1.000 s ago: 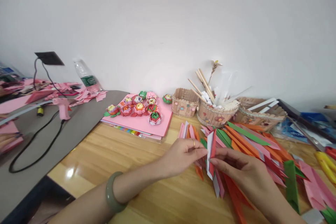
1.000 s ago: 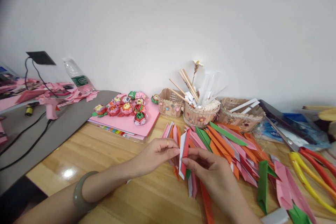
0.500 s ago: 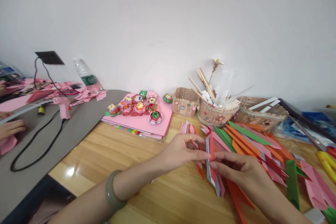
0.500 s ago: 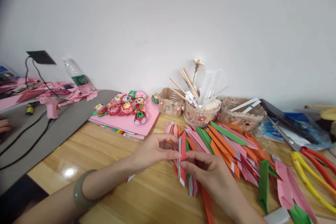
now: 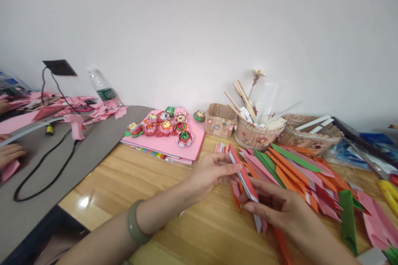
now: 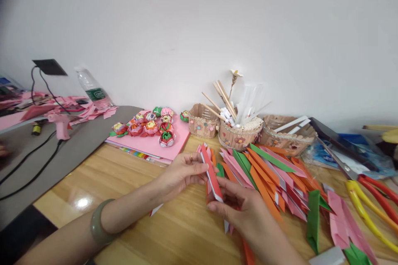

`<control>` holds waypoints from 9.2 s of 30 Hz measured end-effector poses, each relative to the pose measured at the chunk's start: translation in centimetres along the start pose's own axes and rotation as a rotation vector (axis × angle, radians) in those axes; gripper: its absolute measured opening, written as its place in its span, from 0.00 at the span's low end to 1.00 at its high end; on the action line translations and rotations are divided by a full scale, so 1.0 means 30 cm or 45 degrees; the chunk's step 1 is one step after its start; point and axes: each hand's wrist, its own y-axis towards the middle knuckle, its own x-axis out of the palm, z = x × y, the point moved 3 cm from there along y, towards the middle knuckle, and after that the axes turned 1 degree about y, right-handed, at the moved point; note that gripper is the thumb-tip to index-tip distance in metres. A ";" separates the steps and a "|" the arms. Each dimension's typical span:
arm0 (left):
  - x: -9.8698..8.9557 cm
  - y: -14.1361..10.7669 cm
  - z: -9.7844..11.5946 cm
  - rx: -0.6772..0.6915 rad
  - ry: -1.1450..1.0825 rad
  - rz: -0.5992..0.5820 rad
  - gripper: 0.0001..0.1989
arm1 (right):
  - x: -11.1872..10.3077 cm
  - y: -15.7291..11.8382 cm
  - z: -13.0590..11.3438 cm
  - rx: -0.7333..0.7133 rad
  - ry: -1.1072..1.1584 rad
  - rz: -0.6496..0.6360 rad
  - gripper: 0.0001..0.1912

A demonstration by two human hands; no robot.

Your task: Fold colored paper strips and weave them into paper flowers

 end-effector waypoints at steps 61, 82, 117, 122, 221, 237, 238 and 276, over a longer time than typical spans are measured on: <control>-0.035 0.007 0.036 0.185 0.067 0.201 0.12 | -0.095 0.007 -0.008 -0.034 -1.083 0.346 0.13; -0.035 0.010 0.014 0.078 0.093 0.224 0.14 | -0.156 0.001 -0.014 -0.179 -0.926 0.561 0.15; -0.010 0.002 0.014 -0.065 0.179 0.072 0.16 | 0.020 -0.056 -0.064 -0.934 -0.902 0.488 0.20; -0.005 -0.004 0.005 -0.084 0.193 0.064 0.17 | 0.008 -0.031 -0.030 -0.674 -0.538 0.531 0.14; 0.011 -0.012 0.025 -0.025 0.316 -0.239 0.16 | 0.029 -0.010 -0.036 0.102 0.260 -0.004 0.13; -0.002 0.000 0.008 -0.009 0.290 -0.148 0.13 | 0.011 -0.017 -0.033 -0.305 -0.666 0.338 0.15; -0.001 0.000 0.005 -0.009 0.295 -0.129 0.13 | 0.009 -0.018 -0.029 -0.329 -0.708 0.375 0.13; 0.021 -0.017 -0.004 0.077 0.162 -0.010 0.02 | -0.021 -0.002 -0.012 -0.144 -0.188 0.506 0.12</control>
